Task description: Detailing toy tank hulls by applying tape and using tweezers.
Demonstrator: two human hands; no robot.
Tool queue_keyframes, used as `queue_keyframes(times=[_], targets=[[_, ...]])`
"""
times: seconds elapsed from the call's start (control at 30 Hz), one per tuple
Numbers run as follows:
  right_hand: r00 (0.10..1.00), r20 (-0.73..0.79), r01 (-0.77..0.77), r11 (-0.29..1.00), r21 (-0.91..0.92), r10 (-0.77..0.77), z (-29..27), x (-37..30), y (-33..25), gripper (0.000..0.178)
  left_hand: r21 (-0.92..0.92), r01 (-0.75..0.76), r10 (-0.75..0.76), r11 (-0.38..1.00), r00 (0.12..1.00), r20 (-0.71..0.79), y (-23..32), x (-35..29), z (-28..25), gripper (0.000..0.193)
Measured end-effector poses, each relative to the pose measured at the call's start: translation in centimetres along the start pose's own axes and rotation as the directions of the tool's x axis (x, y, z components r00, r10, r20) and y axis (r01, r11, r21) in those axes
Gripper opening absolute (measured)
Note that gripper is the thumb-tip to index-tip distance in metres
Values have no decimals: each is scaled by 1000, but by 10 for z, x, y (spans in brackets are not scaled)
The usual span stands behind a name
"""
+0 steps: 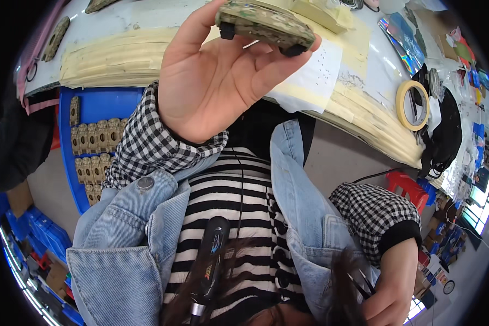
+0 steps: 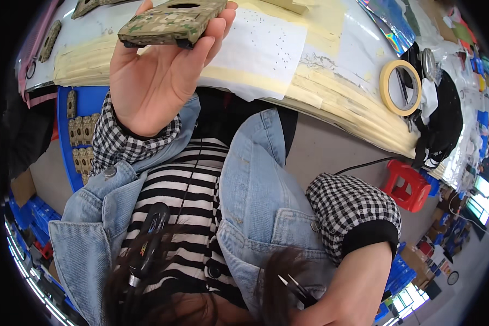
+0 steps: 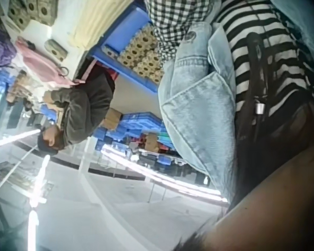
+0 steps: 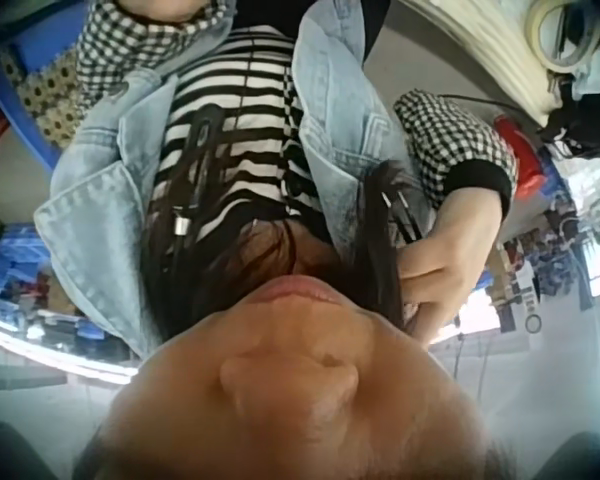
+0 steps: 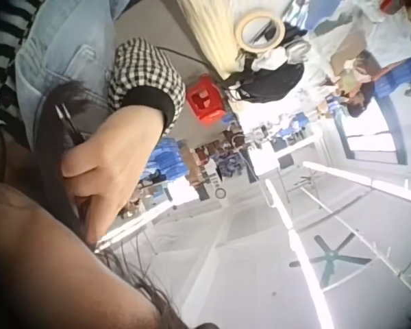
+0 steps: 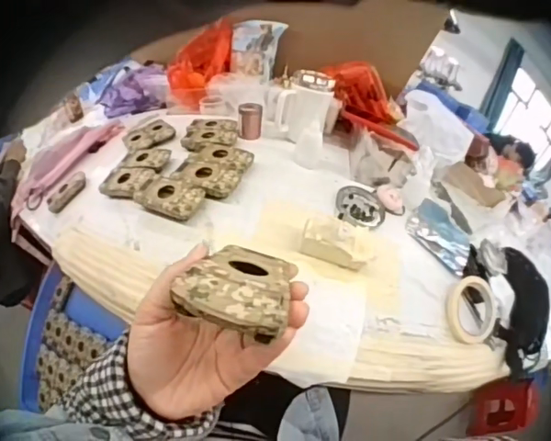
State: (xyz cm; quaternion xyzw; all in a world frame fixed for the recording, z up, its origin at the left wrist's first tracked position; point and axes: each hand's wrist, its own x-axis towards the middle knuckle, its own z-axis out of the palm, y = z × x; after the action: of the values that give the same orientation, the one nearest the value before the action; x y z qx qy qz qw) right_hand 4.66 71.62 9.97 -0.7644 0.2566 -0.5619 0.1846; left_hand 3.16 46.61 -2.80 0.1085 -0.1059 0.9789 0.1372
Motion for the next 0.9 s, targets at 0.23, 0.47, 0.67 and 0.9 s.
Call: queue_keyframes(times=[0.23, 0.47, 0.67, 0.9], targets=[[936, 345, -69, 998, -9, 68, -22, -1, 4, 17, 137, 49, -41, 989, 997, -60, 0, -4, 10, 66], [937, -340, -83, 997, -4, 76, -49, -48, 5, 33, 34, 120, -117, 992, 990, -72, 6, -4, 13, 72], [417, -886, -554, 830, -70, 204, -42, -111, 8, 91, -7, 180, -180, 984, 982, -61, 6, -3, 5, 84], [49, -921, -811, 553, 189, 386, -32, -95, 47, 47, -14, 176, -177, 984, 979, -99, -1, -2, 3, 85]])
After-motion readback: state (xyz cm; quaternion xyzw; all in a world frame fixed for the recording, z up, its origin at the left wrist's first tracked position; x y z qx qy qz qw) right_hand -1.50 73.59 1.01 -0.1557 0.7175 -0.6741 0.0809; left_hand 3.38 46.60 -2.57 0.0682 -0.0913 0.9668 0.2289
